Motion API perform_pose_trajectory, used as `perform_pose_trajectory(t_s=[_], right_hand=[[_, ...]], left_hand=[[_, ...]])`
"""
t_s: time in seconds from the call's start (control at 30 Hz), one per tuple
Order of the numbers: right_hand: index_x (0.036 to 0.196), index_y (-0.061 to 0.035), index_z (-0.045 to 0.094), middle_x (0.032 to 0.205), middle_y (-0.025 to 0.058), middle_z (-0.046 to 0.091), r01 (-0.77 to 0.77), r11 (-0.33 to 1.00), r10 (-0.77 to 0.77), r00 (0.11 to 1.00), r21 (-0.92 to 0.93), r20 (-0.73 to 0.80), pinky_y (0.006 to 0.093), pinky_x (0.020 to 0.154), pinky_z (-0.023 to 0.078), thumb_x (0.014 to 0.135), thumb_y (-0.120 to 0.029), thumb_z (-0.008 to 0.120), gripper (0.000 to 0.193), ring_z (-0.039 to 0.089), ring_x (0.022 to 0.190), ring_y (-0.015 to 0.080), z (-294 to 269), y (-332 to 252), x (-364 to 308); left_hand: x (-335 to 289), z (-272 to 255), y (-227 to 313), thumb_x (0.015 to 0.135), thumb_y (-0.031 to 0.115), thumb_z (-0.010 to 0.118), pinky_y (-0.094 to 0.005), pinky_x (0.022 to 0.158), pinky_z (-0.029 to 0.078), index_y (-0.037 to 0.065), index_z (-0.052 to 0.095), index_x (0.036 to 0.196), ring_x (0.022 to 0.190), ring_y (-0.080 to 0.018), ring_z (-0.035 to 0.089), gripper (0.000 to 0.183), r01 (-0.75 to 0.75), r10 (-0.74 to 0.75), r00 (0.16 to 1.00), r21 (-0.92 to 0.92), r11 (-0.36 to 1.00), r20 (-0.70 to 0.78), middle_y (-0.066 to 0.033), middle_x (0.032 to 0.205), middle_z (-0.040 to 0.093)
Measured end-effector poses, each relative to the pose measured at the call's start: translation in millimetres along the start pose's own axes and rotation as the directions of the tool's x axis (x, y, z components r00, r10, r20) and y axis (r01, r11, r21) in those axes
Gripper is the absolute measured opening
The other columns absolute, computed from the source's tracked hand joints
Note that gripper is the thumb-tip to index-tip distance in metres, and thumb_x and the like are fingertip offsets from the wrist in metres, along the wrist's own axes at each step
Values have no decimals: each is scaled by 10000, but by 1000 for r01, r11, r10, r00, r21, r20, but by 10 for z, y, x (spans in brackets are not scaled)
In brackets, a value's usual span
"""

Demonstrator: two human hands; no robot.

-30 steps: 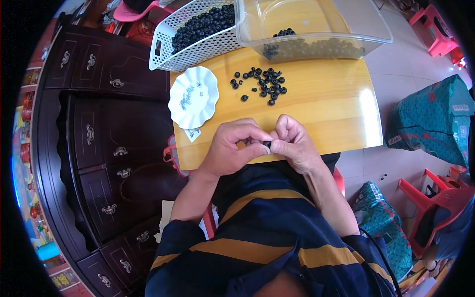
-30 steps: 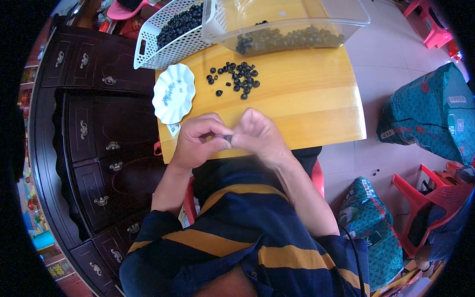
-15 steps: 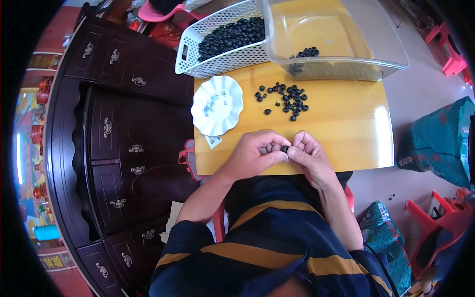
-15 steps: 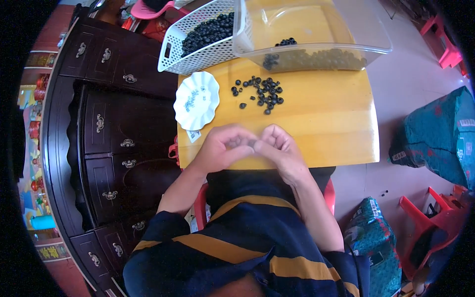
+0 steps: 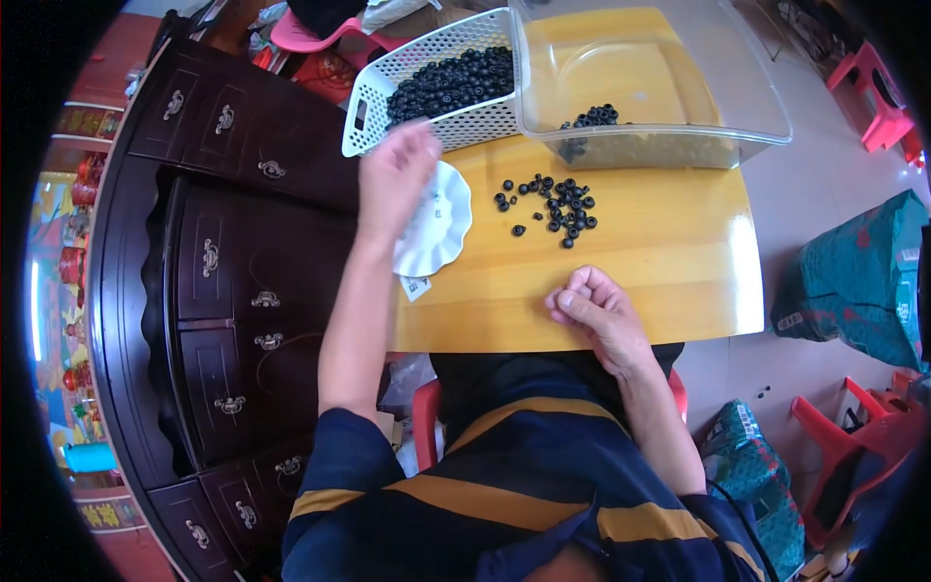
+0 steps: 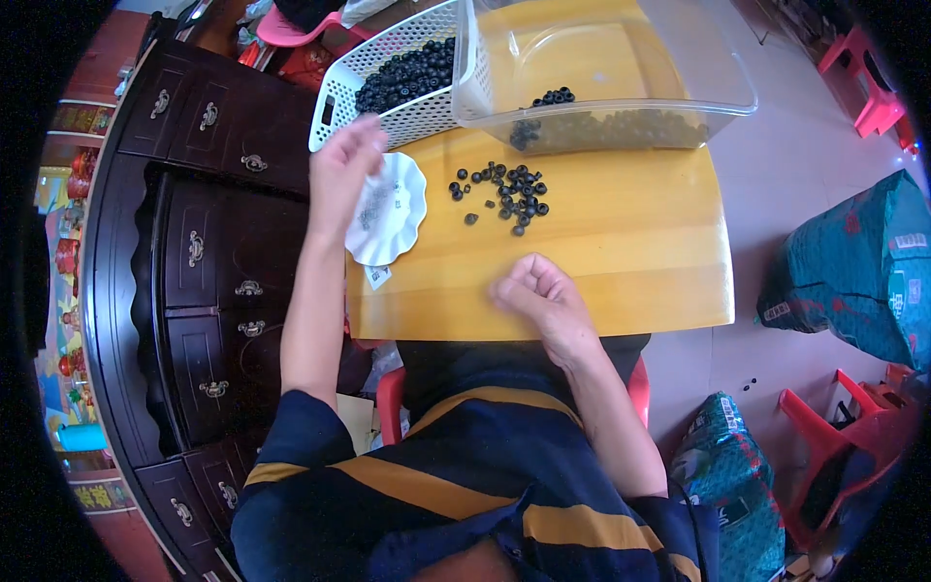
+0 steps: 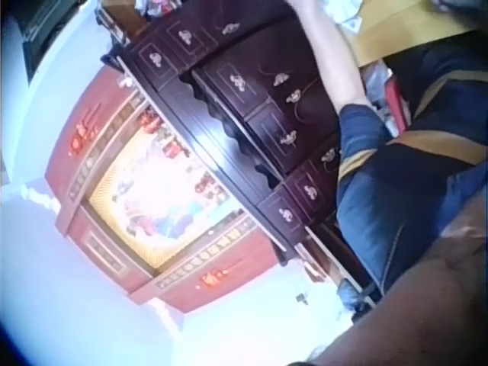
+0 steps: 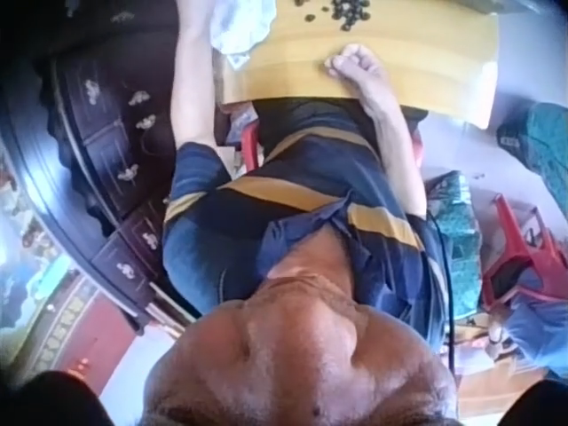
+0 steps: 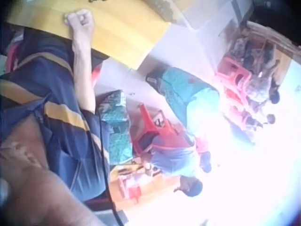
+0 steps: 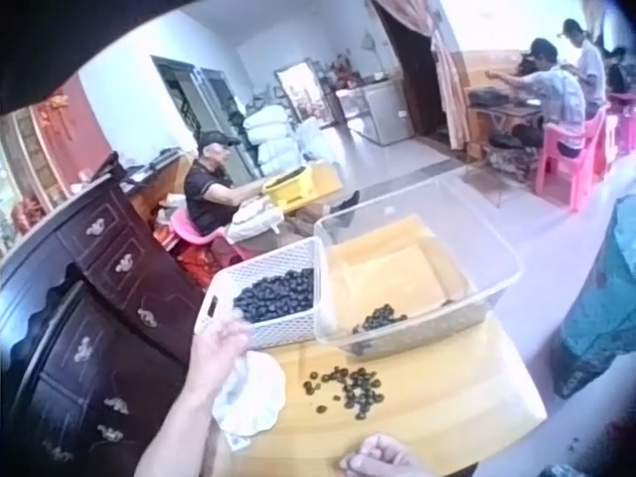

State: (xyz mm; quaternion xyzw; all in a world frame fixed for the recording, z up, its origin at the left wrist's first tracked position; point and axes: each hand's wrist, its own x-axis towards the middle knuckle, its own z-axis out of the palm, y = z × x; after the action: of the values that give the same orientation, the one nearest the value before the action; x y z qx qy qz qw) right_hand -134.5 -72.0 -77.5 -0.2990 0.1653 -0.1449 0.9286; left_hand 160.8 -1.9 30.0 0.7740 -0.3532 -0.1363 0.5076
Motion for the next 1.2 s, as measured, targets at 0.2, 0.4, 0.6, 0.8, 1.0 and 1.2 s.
perform_pose_trajectory(t_s=[0.2,0.4,0.6,0.8,1.0,1.2], right_hand=[[992,-86,579,960,68,703,-6,1000,6,1000,23,-7,247,818,530,977,-91,677,100,658,883,122,36,-15,-7],[992,-82,577,957,76,702,-6,1000,6,1000,29,-17,247,821,527,979,-85,672,96,656,875,121,11,-1,2],[992,-74,576,955,83,700,1,999,-1,1000,40,-14,249,823,531,979,-75,669,94,655,876,123,5,13,-3],[1062,-76,572,987,75,691,6,999,-4,999,51,-48,261,831,541,1006,-111,636,91,662,905,128,24,6,-14],[1159,-72,567,1035,51,663,-15,979,18,1000,204,-14,299,870,564,1034,-192,610,179,673,938,135,28,-19,-1],[1172,-62,582,1032,36,665,87,955,-94,995,284,12,304,866,571,1030,-205,620,205,672,943,122,42,-31,2]], left_hand=[[-810,523,-238,851,36,742,-249,601,483,26,730,1083,614,-69,576,233,-216,128,954,327,920,270,-19,882,704],[-852,748,-269,820,84,758,-344,644,537,47,736,1029,668,-216,666,213,-338,250,939,504,795,236,-96,926,708],[-838,798,-347,830,82,740,-370,686,559,38,744,981,743,-270,705,157,-392,270,917,546,741,292,-108,916,719],[-1093,809,-54,850,-2,731,-264,700,544,-1,735,980,757,-148,701,130,-178,123,957,198,964,262,-100,892,738],[-1350,895,165,820,-50,744,-282,797,549,3,729,983,863,-188,709,171,-265,278,928,-85,961,247,-108,964,751],[-1358,999,227,781,-61,764,-317,804,542,10,720,954,920,-227,693,192,-428,427,878,-49,903,217,-103,974,743]])
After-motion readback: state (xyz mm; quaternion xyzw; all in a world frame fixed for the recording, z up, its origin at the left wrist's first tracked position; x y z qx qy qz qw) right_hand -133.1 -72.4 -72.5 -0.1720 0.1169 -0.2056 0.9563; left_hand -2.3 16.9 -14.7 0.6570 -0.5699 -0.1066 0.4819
